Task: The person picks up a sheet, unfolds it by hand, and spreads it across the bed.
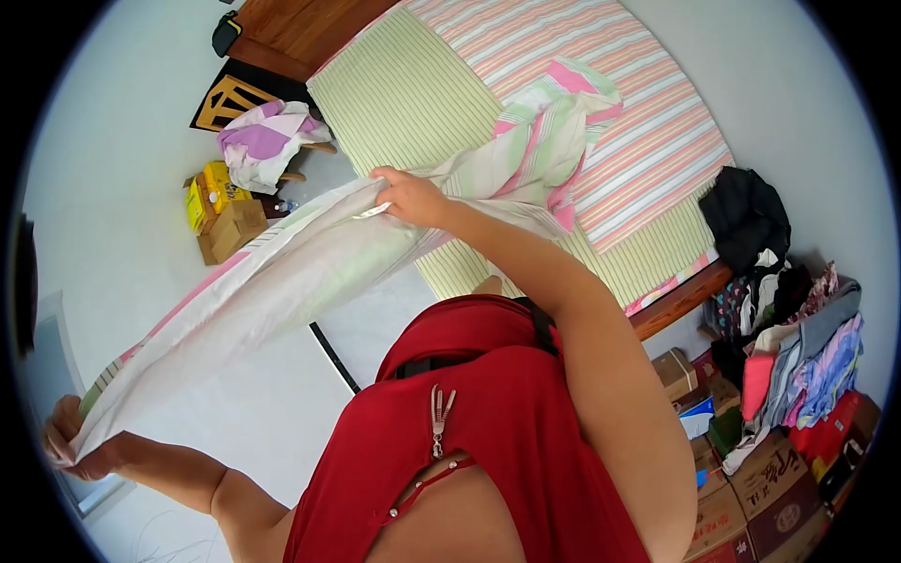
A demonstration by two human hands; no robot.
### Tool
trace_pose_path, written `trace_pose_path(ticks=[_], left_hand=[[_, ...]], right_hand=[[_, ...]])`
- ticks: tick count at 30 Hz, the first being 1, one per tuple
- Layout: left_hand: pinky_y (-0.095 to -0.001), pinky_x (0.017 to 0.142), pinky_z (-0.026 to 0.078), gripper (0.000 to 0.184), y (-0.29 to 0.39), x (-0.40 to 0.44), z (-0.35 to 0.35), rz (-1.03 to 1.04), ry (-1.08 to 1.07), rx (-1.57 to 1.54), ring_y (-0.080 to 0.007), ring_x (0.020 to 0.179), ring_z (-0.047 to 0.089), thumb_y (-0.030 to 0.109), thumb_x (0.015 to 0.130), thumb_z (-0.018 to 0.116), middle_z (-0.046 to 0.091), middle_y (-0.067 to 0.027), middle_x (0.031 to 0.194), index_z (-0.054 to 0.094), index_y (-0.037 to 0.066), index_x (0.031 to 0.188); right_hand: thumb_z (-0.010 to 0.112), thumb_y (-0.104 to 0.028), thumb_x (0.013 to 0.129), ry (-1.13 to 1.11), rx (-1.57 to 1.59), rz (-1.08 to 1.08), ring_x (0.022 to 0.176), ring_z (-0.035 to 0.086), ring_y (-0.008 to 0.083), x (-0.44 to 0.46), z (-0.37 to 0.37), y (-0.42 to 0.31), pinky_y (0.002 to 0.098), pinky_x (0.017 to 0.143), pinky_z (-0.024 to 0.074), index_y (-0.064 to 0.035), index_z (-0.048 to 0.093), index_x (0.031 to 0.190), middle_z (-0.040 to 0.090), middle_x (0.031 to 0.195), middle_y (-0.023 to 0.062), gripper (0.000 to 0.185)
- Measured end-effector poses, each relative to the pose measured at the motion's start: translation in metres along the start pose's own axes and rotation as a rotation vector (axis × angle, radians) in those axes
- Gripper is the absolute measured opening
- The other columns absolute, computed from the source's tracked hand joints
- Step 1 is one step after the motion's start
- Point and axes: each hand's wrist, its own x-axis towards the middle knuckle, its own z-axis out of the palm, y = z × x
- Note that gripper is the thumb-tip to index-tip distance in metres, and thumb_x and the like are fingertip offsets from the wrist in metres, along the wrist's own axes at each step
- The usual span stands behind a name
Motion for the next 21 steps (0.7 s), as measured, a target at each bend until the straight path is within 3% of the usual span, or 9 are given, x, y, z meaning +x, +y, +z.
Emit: trace_pose_path(ticks=[4,7,9,10,14,17,18,20,21], left_hand=[[-0.0294,0.048,0.013,0.033,0.006,0.002,-0.028,-0.017,0.032,0.113,-0.0140,0.050,0.021,0.024,0.084,0.052,0.025,-0.0022,0.054,0.040,0.006,0.060],[-0.0261,0.045,0.015,0.046,0.001,-0.002,-0.037,-0.111,0.049,-0.416,-0.0115,0.046,0.023,0.041,0.088,0.042,0.032,-0.0048,0.053,0.042,0.006,0.059],[-0.0258,0.047,0.015,0.042,0.003,-0.006,-0.029,-0.155,0.058,-0.506,-0.0109,0.048,0.023,0.041,0.087,0.043,0.030,-0.0039,0.055,0.042,0.008,0.061],[-0.0271,0.049,0.016,0.032,0.007,-0.008,-0.022,-0.167,0.079,-0.358,-0.0114,0.054,0.021,0.032,0.084,0.049,0.025,-0.0014,0.058,0.041,0.011,0.062],[-0.0315,0.066,0.036,0.017,-0.014,0.003,-0.019,-0.419,-0.064,-0.776,-0.0173,0.067,0.039,0.021,0.087,0.049,0.039,-0.0034,0.069,0.048,0.009,0.075],[-0.0464,0.099,0.036,0.033,-0.067,0.008,-0.038,-0.546,0.159,-0.588,-0.0258,0.113,0.050,0.025,0.096,0.039,0.055,-0.0096,0.115,0.054,0.002,0.114],[-0.0422,0.100,0.037,0.036,-0.038,0.023,0.037,-0.694,0.440,-0.251,-0.0249,0.115,0.048,0.028,0.097,0.040,0.052,-0.0097,0.123,0.052,0.002,0.119],[-0.0391,0.100,0.037,0.038,-0.078,0.037,0.044,-0.826,0.403,-0.477,-0.0243,0.114,0.049,0.028,0.096,0.043,0.051,-0.0117,0.125,0.050,0.000,0.121],[-0.0394,0.099,0.038,0.037,-0.091,0.047,0.057,-0.855,0.395,-0.564,-0.0249,0.113,0.050,0.026,0.095,0.046,0.052,-0.0130,0.125,0.050,-0.002,0.120]], right_hand=[[0.067,-0.018,0.074,-0.134,0.255,0.080,0.089,0.056,0.0258,0.018,-0.012,0.027,0.0328,0.075,0.0454,-0.0060,0.068,0.087,0.053,0.107,0.0117,0.018],[0.067,-0.020,0.074,-0.110,0.272,0.129,0.084,0.057,0.0227,0.015,-0.048,0.031,0.0301,0.074,0.0444,-0.0026,0.068,0.090,0.059,0.096,0.0105,0.023],[0.067,-0.020,0.074,-0.103,0.320,0.205,0.082,0.058,0.0223,0.009,-0.074,0.038,0.0295,0.074,0.0444,-0.0014,0.067,0.091,0.062,0.094,0.0098,0.025],[0.066,-0.020,0.075,-0.032,0.276,0.221,0.079,0.059,0.0213,0.005,-0.084,0.039,0.0292,0.072,0.0453,-0.0007,0.067,0.090,0.065,0.088,0.0081,0.025],[0.065,-0.022,0.073,0.235,0.064,0.274,0.073,0.061,0.0237,-0.004,-0.132,0.051,0.0326,0.068,0.0477,-0.0043,0.069,0.087,0.066,0.081,0.0100,0.022],[0.062,-0.020,0.073,0.667,-0.236,0.292,0.074,0.060,0.0324,-0.016,-0.208,0.043,0.0390,0.066,0.0477,-0.0057,0.066,0.077,0.063,0.078,0.0154,0.015],[0.060,-0.020,0.074,0.750,-0.411,0.387,0.073,0.060,0.0340,-0.022,-0.251,0.028,0.0410,0.067,0.0475,-0.0045,0.064,0.074,0.062,0.075,0.0164,0.016],[0.060,-0.023,0.075,1.007,-0.466,0.329,0.070,0.061,0.0341,-0.040,-0.346,-0.013,0.0420,0.066,0.0477,-0.0034,0.064,0.079,0.063,0.073,0.0171,0.021],[0.060,-0.016,0.075,1.094,-0.778,0.381,0.073,0.060,0.0318,-0.052,-0.393,-0.055,0.0400,0.066,0.0475,-0.0047,0.064,0.085,0.063,0.076,0.0145,0.015]])
